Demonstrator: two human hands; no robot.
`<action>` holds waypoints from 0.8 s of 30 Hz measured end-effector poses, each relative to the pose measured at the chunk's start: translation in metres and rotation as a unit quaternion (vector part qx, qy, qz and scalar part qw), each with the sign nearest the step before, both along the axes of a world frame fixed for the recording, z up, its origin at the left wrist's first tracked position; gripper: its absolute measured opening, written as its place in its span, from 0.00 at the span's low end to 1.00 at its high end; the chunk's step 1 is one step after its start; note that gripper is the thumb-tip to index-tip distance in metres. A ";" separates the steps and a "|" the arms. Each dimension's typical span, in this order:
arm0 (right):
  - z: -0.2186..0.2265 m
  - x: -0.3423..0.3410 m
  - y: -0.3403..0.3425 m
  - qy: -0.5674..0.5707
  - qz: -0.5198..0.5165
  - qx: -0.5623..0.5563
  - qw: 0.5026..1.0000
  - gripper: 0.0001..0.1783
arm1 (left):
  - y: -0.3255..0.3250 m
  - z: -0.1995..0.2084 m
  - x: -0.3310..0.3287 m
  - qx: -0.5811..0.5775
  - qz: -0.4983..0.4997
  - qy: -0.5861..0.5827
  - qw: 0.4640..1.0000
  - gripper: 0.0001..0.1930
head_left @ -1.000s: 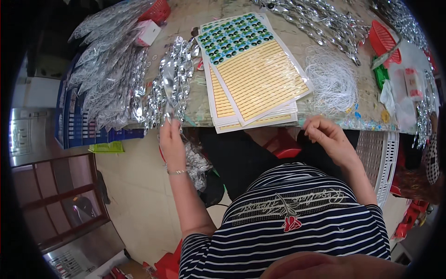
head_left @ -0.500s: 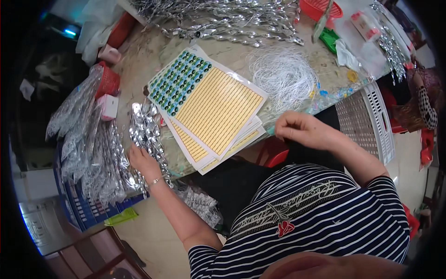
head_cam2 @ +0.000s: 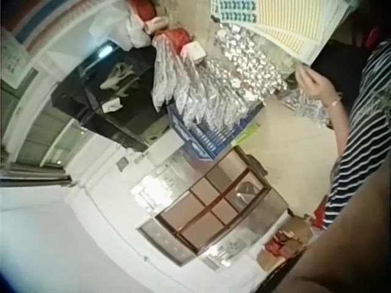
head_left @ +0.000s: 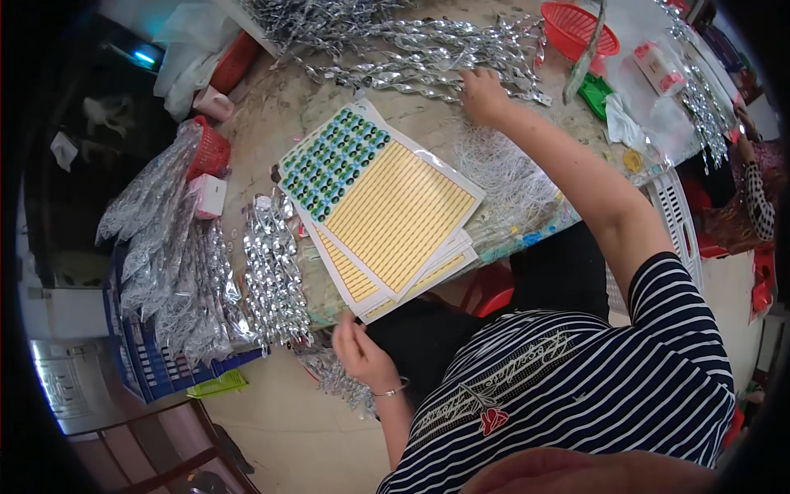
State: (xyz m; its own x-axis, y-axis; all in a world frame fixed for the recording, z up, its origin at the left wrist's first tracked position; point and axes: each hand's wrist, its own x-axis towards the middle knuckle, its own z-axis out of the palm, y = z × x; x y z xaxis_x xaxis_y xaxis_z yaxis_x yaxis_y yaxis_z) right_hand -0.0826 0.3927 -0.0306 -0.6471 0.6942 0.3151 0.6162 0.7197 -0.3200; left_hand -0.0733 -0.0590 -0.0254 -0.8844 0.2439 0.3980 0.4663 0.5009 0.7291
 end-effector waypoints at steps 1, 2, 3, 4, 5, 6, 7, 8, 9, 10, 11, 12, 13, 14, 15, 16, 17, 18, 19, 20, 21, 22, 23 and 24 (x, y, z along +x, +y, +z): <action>-0.004 -0.002 0.005 0.005 0.001 0.002 1.000 0.16 | 0.001 0.000 0.007 0.002 0.001 0.005 1.000 0.12; -0.007 -0.001 0.010 -0.031 0.000 0.001 1.000 0.15 | 0.003 0.000 0.012 0.007 -0.019 -0.010 1.000 0.12; -0.008 0.000 0.010 -0.069 -0.001 -0.002 0.998 0.15 | 0.002 0.001 0.016 0.009 -0.038 -0.028 0.999 0.11; -0.006 -0.002 0.014 -0.067 -0.002 -0.003 0.998 0.15 | 0.000 0.002 0.018 -0.003 -0.056 -0.028 0.998 0.11; -0.004 -0.002 0.019 -0.047 -0.003 -0.077 0.996 0.16 | 0.002 0.004 0.017 -0.003 -0.058 -0.027 0.998 0.11; 0.000 0.000 0.017 -0.030 -0.002 -0.153 0.988 0.17 | 0.002 0.007 0.019 0.008 -0.065 -0.050 0.997 0.11; 0.004 0.007 0.015 -0.031 -0.003 -0.154 0.988 0.17 | 0.004 0.010 0.021 0.019 -0.074 -0.073 0.994 0.11; 0.006 0.017 0.012 0.023 0.050 -0.155 0.986 0.17 | 0.006 0.012 0.022 0.018 -0.077 -0.075 0.994 0.11; 0.014 0.029 0.005 0.078 0.103 -0.154 0.980 0.18 | 0.009 0.015 0.023 0.023 -0.092 -0.082 0.992 0.11; 0.028 0.046 -0.011 0.098 0.108 -0.220 0.965 0.17 | 0.012 0.016 0.023 0.028 -0.108 -0.089 0.990 0.12; 0.042 0.061 -0.034 0.118 0.116 -0.286 0.944 0.17 | 0.016 0.017 0.024 0.027 -0.106 -0.089 0.990 0.12; 0.052 0.077 -0.057 0.129 0.137 -0.302 0.935 0.17 | 0.021 0.016 0.026 0.056 -0.124 -0.104 0.985 0.12; 0.058 0.095 -0.078 0.139 0.154 -0.317 0.926 0.17 | 0.028 0.016 0.028 0.086 -0.143 -0.119 0.979 0.12; 0.054 0.115 -0.097 0.151 0.195 -0.324 0.913 0.16 | 0.035 0.021 0.028 0.059 -0.162 -0.127 0.977 0.15; 0.051 0.134 -0.117 0.163 0.234 -0.333 0.899 0.15 | 0.047 0.029 0.028 0.069 -0.178 -0.136 0.972 0.17; 0.056 0.150 -0.140 0.144 0.221 -0.420 0.868 0.14 | 0.058 0.035 0.028 0.075 -0.193 -0.147 0.967 0.19; 0.062 0.162 -0.161 0.124 0.207 -0.503 0.830 0.13 | 0.067 0.037 0.024 0.085 -0.233 -0.128 0.960 0.21; 0.062 0.175 -0.177 0.098 0.201 -0.532 0.816 0.13 | 0.078 0.040 0.017 0.096 -0.283 -0.111 0.948 0.23; 0.061 0.184 -0.190 0.070 0.199 -0.560 0.801 0.14 | 0.090 0.041 0.012 0.137 -0.290 -0.127 0.939 0.25; 0.065 0.190 -0.199 0.053 0.232 -0.551 0.800 0.14 | 0.099 0.048 0.007 0.177 -0.290 -0.139 0.930 0.28; 0.060 0.196 -0.207 0.046 0.239 -0.540 0.806 0.13 | 0.109 0.052 0.004 0.176 -0.294 -0.142 0.929 0.28; 0.058 0.198 -0.212 0.016 0.256 -0.528 0.810 0.13 | 0.117 0.059 0.000 0.275 -0.260 -0.221 0.899 0.28; 0.057 0.200 -0.214 -0.014 0.273 -0.515 0.812 0.12 | 0.120 0.066 0.000 0.368 -0.220 -0.296 0.853 0.29; 0.054 0.201 -0.216 -0.049 0.268 -0.554 0.786 0.12 | 0.121 0.071 0.004 0.367 -0.222 -0.298 0.853 0.29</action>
